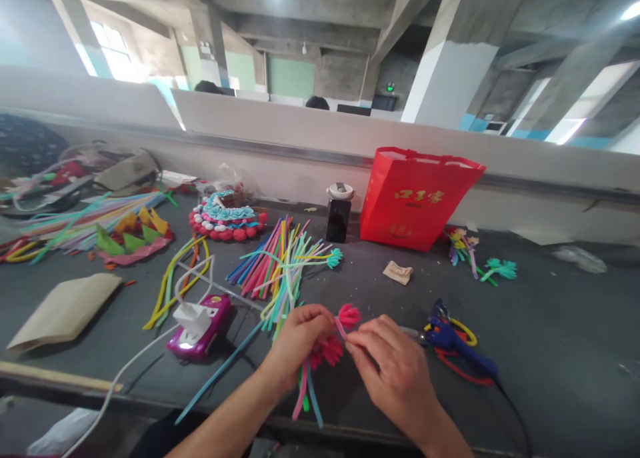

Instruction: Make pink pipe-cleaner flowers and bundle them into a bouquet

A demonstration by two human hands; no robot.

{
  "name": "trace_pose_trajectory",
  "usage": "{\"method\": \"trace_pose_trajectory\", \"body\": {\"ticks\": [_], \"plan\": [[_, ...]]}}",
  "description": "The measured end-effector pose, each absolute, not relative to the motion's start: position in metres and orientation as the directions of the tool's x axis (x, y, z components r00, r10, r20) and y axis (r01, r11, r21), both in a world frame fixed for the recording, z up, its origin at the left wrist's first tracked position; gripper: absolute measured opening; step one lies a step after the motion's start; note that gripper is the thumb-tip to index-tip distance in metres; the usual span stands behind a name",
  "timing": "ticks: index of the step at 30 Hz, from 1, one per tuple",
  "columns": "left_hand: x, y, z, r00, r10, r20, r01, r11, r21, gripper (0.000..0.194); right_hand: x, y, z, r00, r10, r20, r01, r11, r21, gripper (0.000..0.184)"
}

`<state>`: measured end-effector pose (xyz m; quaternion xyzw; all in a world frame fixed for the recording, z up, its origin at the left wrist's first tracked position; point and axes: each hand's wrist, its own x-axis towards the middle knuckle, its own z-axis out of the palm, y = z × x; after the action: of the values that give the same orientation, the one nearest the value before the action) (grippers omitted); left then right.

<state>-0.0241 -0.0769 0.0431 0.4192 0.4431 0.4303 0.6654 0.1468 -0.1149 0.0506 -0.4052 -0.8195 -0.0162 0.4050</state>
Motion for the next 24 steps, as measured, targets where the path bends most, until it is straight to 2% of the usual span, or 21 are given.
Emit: {"method": "trace_pose_trajectory", "body": {"ticks": [2, 4, 9, 12, 15, 20, 24], "plan": [[-0.027, -0.076, 0.043, 0.310, 0.910, -0.275, -0.359, 0.380, 0.852, 0.012, 0.146, -0.115, 0.045, -0.324, 0.683, 0.655, 0.677, 0.651, -0.344, 0.013], [-0.030, -0.075, 0.042, 0.405, 0.869, -0.282, -0.442, 0.457, 0.772, 0.014, 0.146, -0.114, 0.040, -0.286, 0.726, 0.626, 0.667, 0.619, -0.413, 0.013], [-0.033, -0.075, 0.037, 0.549, 0.805, -0.225, -0.477, 0.523, 0.706, 0.013, 0.149, -0.105, 0.036, -0.207, 0.855, 0.475, 0.516, 0.508, -0.690, 0.011], [-0.033, -0.077, 0.037, 0.605, 0.761, -0.234, -0.414, 0.553, 0.723, 0.011, 0.154, -0.098, 0.037, -0.226, 0.902, 0.368, 0.427, 0.432, -0.795, 0.012], [-0.033, -0.081, 0.040, 0.639, 0.713, -0.289, -0.286, 0.569, 0.770, 0.011, 0.160, -0.093, 0.037, -0.243, 0.921, 0.305, 0.376, 0.379, -0.845, 0.011], [-0.032, -0.087, 0.048, 0.601, 0.695, -0.394, -0.023, 0.508, 0.861, 0.013, 0.168, -0.089, 0.037, -0.303, 0.915, 0.265, 0.365, 0.368, -0.855, 0.012], [-0.030, -0.087, 0.050, 0.585, 0.706, -0.399, 0.080, 0.439, 0.895, 0.013, 0.171, -0.087, 0.040, -0.313, 0.905, 0.289, 0.369, 0.396, -0.841, 0.010]]}}
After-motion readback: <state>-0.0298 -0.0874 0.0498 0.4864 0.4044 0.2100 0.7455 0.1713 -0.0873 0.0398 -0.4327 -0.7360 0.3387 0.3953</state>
